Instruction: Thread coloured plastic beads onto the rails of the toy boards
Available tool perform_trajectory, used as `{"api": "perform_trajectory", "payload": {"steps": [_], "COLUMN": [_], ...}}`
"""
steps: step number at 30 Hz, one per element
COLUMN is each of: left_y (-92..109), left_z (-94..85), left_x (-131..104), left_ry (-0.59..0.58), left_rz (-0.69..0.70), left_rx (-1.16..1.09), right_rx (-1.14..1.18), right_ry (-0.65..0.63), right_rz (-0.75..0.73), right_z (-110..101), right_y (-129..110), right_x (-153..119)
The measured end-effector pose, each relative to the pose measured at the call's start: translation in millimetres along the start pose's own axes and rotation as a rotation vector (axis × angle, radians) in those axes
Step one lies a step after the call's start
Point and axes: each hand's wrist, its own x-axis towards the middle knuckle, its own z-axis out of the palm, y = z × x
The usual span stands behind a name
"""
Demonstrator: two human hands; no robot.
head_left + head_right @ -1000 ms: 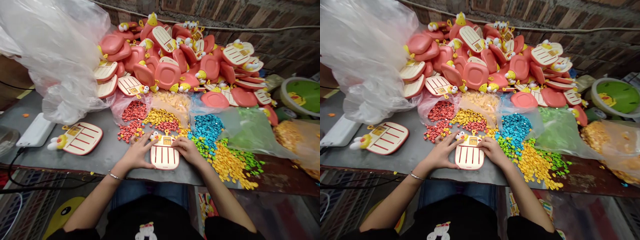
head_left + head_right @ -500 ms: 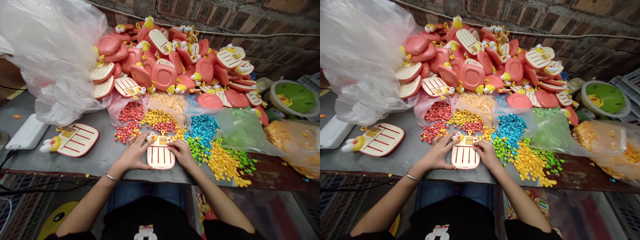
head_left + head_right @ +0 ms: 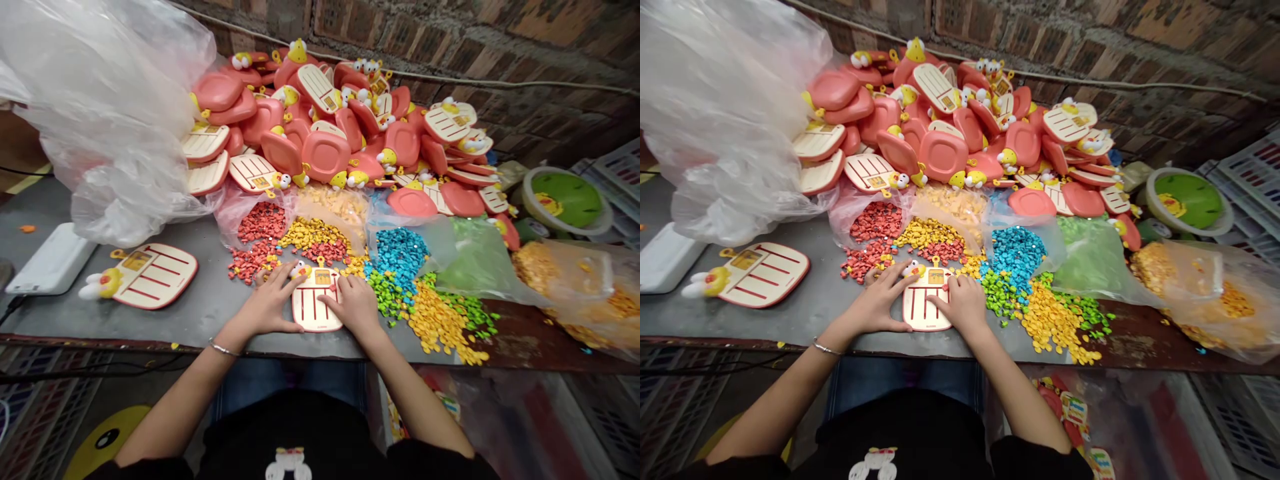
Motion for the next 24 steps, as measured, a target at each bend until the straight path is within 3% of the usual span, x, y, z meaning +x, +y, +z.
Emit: {"api": "perform_trajectory", "payload": {"steps": [3,7,11,17,24], "left_y": [0,0,-1,-1,-1], "left_z": [0.9,2.2,2.5,1.3,-0.2], "left_x": [0,0,1,0,1], "left_ry": [0.002,0.004,0.004,0.023,0.016], "left_rz": [0.001,-0.006,0.002,-0.002,-0.016], "left_rx": [0.005,-0.011,-0.022,-0.001,-0.006], "right_rx": [-0.094,-0.109,-0.037,0.157,0.277], "right_ry": [-0.077,-0.079,-0.084,-0.053,-0.228], "right_rz": [-0.028,-0.064,-0.061,0.057,0.026], "right_z": [-1,5,8,10,6], "right_y": [-5,-4,4,15,27], "right_x": [5,11,10,5,12]}}
